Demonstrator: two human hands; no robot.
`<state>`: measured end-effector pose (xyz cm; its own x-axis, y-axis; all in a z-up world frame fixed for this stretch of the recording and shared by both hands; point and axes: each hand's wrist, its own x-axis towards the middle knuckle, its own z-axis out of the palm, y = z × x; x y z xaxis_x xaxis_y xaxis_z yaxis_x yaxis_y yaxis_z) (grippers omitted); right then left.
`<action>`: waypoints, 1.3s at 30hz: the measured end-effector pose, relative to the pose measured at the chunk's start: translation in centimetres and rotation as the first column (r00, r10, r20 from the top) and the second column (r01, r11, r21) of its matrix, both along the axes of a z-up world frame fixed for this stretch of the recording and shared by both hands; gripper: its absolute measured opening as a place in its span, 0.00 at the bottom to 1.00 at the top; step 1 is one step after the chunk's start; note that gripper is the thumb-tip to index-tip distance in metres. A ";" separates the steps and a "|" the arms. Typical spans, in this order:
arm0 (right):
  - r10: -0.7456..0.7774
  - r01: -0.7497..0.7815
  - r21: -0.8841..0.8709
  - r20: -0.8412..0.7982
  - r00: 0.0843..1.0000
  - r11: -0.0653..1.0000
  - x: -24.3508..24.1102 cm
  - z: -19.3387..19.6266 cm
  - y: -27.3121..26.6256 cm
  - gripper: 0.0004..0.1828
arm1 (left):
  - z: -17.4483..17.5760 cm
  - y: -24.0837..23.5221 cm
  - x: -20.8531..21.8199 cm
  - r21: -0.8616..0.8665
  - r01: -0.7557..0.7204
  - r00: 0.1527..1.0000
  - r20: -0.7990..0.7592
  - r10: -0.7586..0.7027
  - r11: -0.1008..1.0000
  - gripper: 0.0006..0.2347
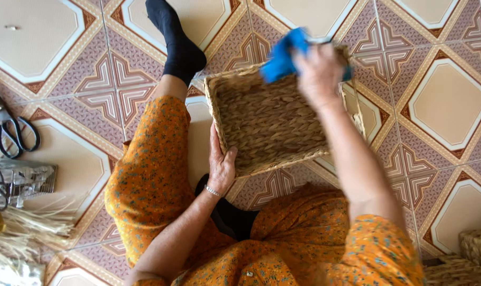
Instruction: The person sits on the floor and wipes a rectangular woven basket with a blue cloth. They clean the top, sides, and interior surfaces, turning the basket over and repositioning it to reach all areas.
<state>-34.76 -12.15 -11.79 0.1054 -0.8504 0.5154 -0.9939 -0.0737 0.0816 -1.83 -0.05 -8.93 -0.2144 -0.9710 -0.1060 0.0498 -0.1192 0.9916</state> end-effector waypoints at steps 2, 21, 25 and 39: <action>-0.092 0.095 0.115 -0.033 0.995 0.989 -4.3 1.5 0.6 0.21 | 0.4 0.0 0.2 -0.005 -0.004 1.000 0.016 0.004 1.000 0.37; 0.369 -0.373 0.007 0.138 0.919 0.928 9.9 3.1 -2.5 0.16 | -0.6 -0.3 1.1 0.029 0.020 0.994 0.103 -0.023 0.999 0.36; 0.075 -0.075 0.195 0.008 0.997 0.978 -2.0 2.2 0.1 0.18 | -1.9 0.1 0.7 -0.028 0.026 0.995 0.099 -0.023 0.999 0.33; 0.080 -0.367 0.298 0.670 0.738 0.881 11.2 13.9 15.7 0.15 | -3.5 -2.6 0.8 0.086 -0.072 0.987 0.147 0.059 0.994 0.28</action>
